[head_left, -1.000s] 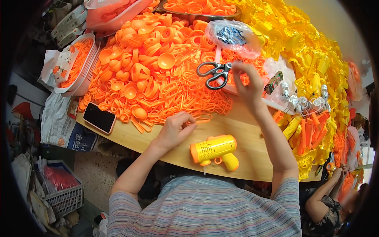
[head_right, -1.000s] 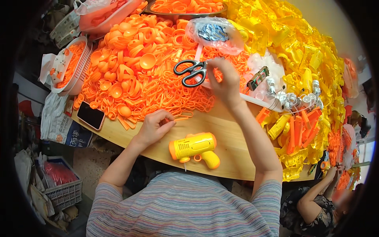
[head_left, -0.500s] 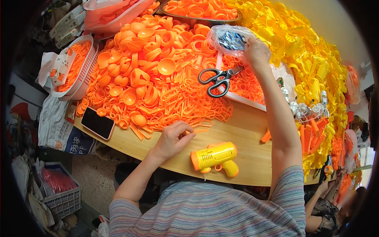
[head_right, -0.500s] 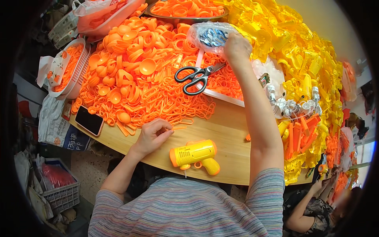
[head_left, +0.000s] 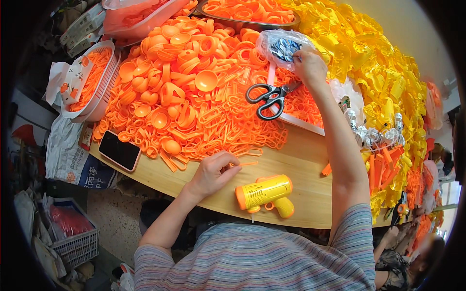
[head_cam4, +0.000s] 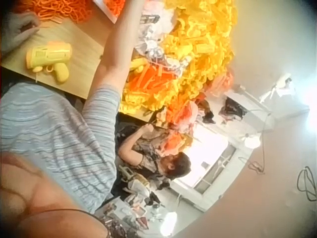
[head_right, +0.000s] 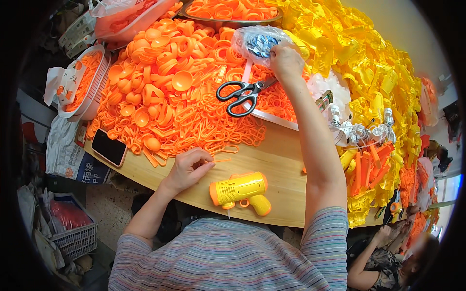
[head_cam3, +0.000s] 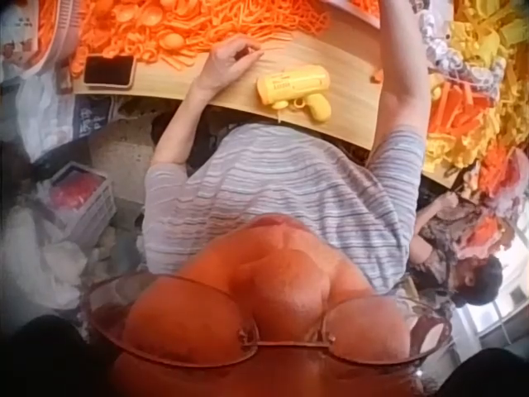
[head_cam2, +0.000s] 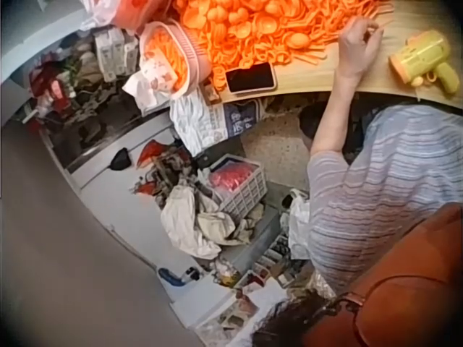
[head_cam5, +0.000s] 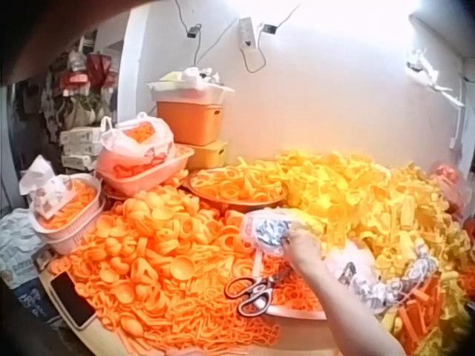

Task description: Assembling plastic toy blasters by combining colored casing parts and applying decorative stickers.

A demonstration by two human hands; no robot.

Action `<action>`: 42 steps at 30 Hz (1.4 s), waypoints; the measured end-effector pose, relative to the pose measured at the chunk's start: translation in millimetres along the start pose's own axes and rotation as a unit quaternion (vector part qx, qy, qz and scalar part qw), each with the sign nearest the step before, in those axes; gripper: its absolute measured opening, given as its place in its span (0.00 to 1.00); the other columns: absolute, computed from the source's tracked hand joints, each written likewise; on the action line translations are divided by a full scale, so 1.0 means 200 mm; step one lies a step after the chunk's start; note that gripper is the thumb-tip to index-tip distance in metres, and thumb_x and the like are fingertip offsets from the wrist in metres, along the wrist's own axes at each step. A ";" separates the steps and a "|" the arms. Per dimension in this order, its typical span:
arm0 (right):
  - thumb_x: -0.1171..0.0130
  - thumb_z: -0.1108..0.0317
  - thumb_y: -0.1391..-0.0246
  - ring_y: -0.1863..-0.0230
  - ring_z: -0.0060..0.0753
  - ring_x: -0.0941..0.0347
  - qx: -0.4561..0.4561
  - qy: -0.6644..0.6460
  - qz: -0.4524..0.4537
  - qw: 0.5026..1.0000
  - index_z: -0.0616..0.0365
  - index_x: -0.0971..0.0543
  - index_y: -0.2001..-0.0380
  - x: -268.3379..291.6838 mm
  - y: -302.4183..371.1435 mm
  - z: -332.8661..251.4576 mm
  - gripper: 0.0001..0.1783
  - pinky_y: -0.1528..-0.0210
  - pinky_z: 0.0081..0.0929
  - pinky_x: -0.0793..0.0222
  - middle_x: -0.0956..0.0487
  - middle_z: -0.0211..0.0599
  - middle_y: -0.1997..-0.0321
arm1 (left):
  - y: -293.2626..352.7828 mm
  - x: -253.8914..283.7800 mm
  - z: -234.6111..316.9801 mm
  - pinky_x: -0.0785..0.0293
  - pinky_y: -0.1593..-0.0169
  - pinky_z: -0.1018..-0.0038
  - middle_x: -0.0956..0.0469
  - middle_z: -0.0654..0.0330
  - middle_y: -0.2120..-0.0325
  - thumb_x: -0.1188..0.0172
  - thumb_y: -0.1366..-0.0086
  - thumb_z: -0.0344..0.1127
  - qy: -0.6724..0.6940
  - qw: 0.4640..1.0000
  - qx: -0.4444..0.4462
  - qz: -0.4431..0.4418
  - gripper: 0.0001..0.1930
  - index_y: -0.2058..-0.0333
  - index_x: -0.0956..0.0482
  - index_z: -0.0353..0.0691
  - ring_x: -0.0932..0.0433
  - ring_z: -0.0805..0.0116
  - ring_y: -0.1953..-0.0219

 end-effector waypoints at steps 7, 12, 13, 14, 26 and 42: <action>0.42 0.64 0.50 0.60 0.44 0.23 0.082 -0.075 0.051 0.993 0.48 0.16 0.66 0.01 0.05 0.01 0.09 0.58 0.37 0.27 0.20 0.38 0.61 | 0.01 0.00 0.00 0.31 0.74 0.81 0.23 0.60 0.74 0.36 0.44 0.24 0.014 1.000 0.003 0.006 0.04 0.69 0.22 0.33 0.26 0.76 0.76; 0.39 0.67 0.50 0.62 0.40 0.23 0.087 -0.127 0.093 0.984 0.51 0.17 0.64 0.01 0.03 0.07 0.09 0.59 0.33 0.28 0.21 0.37 0.62 | 0.00 -0.01 0.00 0.32 0.74 0.80 0.24 0.61 0.74 0.36 0.44 0.24 0.008 1.000 -0.001 0.002 0.04 0.69 0.22 0.34 0.27 0.77 0.77; 0.38 0.64 0.50 0.62 0.40 0.23 0.097 -0.134 0.078 0.983 0.51 0.17 0.64 0.02 0.04 0.04 0.09 0.59 0.34 0.28 0.21 0.36 0.63 | 0.00 -0.01 0.00 0.32 0.74 0.80 0.24 0.61 0.74 0.36 0.44 0.24 0.007 1.000 0.001 0.003 0.04 0.69 0.22 0.34 0.27 0.77 0.77; 0.37 0.62 0.50 0.62 0.40 0.24 0.107 -0.142 0.064 0.982 0.51 0.17 0.64 0.02 0.04 0.02 0.10 0.58 0.34 0.28 0.21 0.36 0.63 | 0.00 -0.01 0.00 0.32 0.74 0.80 0.24 0.61 0.74 0.36 0.44 0.24 0.008 1.000 0.001 0.004 0.05 0.69 0.22 0.34 0.27 0.76 0.77; 0.35 0.57 0.52 0.63 0.41 0.24 0.062 -0.030 0.063 0.996 0.55 0.20 0.73 0.03 0.05 -0.11 0.12 0.60 0.37 0.29 0.22 0.37 0.67 | 0.01 -0.01 0.00 0.32 0.74 0.80 0.23 0.60 0.74 0.35 0.44 0.23 0.003 1.000 -0.010 0.010 0.05 0.69 0.22 0.34 0.26 0.76 0.77; 0.45 0.71 0.38 0.66 0.30 0.19 -0.021 -0.676 -0.036 0.735 0.64 0.24 0.57 0.26 0.64 -0.12 0.10 0.63 0.26 0.22 0.18 0.41 0.62 | 0.00 0.06 0.00 0.23 0.69 0.80 0.22 0.61 0.73 0.42 0.36 0.23 0.239 0.956 0.090 0.141 0.07 0.60 0.23 0.32 0.22 0.75 0.73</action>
Point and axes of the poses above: each hand's wrist, its own y-axis away from the middle knuckle, its own x-axis out of the back of the hand, z = x × y, the point moved 5 cm from there along -y, towards the middle knuckle
